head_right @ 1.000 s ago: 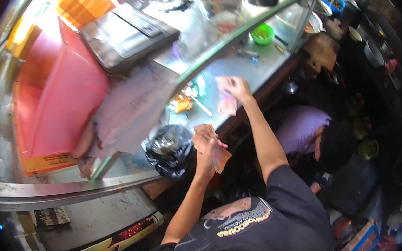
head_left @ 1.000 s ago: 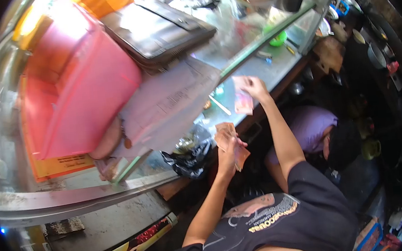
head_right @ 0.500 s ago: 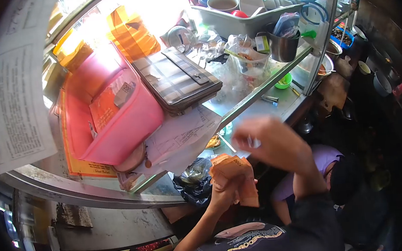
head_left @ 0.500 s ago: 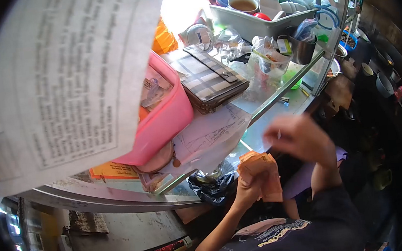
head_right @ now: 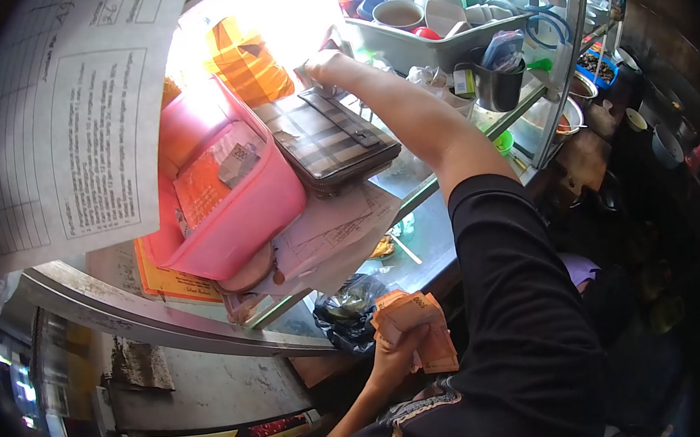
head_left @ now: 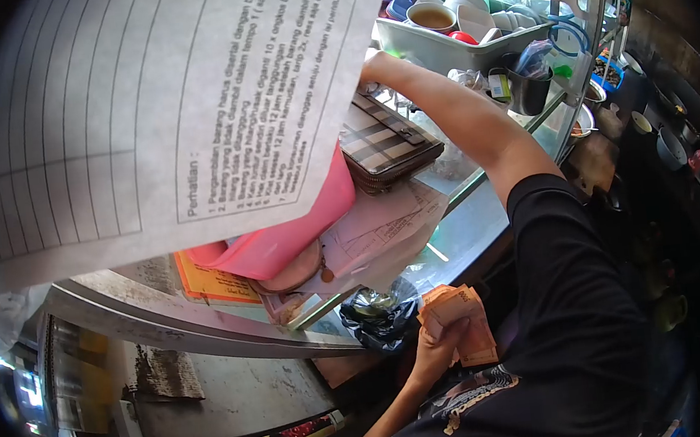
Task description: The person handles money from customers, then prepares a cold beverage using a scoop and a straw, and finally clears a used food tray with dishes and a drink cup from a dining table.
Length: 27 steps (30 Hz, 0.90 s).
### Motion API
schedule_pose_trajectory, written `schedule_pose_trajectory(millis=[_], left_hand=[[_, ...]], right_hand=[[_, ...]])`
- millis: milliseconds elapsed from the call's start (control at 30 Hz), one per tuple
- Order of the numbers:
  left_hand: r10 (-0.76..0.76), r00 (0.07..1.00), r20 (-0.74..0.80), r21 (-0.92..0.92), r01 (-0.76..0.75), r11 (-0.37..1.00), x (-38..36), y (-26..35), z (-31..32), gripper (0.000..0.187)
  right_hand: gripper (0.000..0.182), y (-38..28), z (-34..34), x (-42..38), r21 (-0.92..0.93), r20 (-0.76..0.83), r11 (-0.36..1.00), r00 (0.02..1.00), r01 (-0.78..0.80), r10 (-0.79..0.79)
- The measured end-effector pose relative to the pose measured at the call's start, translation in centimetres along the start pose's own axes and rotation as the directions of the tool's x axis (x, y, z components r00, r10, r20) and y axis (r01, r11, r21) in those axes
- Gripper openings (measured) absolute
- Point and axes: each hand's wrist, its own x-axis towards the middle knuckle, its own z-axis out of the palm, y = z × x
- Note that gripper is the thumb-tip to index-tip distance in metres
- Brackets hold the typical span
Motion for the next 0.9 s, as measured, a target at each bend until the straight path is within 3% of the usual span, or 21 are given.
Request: schedule_pose_trajectory(millis=[100,400,433,500,533,633,700,800,900], left_hand=[[0.038,0.999,-0.005,0.045,-0.037,0.998,-0.3,0.6,0.2,0.034],[-0.041,0.998,-0.041,-0.058,0.038,0.998,-0.3,-0.3,-0.3,0.030],[-0.052,0.998,-0.036,-0.071,0.050,0.996,-0.3,-0.6,-0.4,0.031],[-0.073,0.997,-0.030,-0.095,0.070,0.993,-0.3,-1.0,-0.8,0.031],[-0.072,0.997,-0.030,-0.098,0.068,0.993,-0.3,-0.9,-0.8,0.031],[-0.056,0.998,-0.038,-0.079,0.052,0.995,-0.6,-0.9,-0.7,0.031],[-0.022,0.999,-0.043,-0.023,0.021,1.000,-0.6,-0.9,-0.7,0.030],[-0.046,0.998,-0.041,-0.088,0.042,0.995,-0.6,-1.6,-0.9,0.030],[0.001,0.996,-0.084,-0.009,-0.002,1.000,-0.9,-0.7,-0.5,0.030]], right_hand=[[0.028,-0.3,0.3,0.1,0.022,0.078,0.996,0.993,-0.090,0.088],[0.031,-1.1,-1.2,-0.5,-0.014,0.168,0.983,0.969,-0.181,0.180],[0.031,-1.5,-1.7,-0.6,-0.042,0.199,0.980,0.959,-0.196,0.201],[0.037,-3.5,-4.8,-1.3,-0.271,0.452,0.957,0.864,-0.106,0.224],[0.029,-3.5,-4.4,-1.5,-0.219,0.372,0.960,0.895,-0.173,0.246],[0.037,-6.4,-7.6,-1.9,-0.261,0.335,0.935,0.886,-0.239,0.320],[0.042,-4.5,-4.8,-0.6,-0.256,0.263,0.933,0.911,-0.251,0.317],[0.038,2.1,4.2,2.8,-0.297,0.060,0.950,0.991,-0.094,0.117],[0.041,2.9,5.2,3.3,-0.305,0.022,0.949,0.996,-0.076,0.087]])
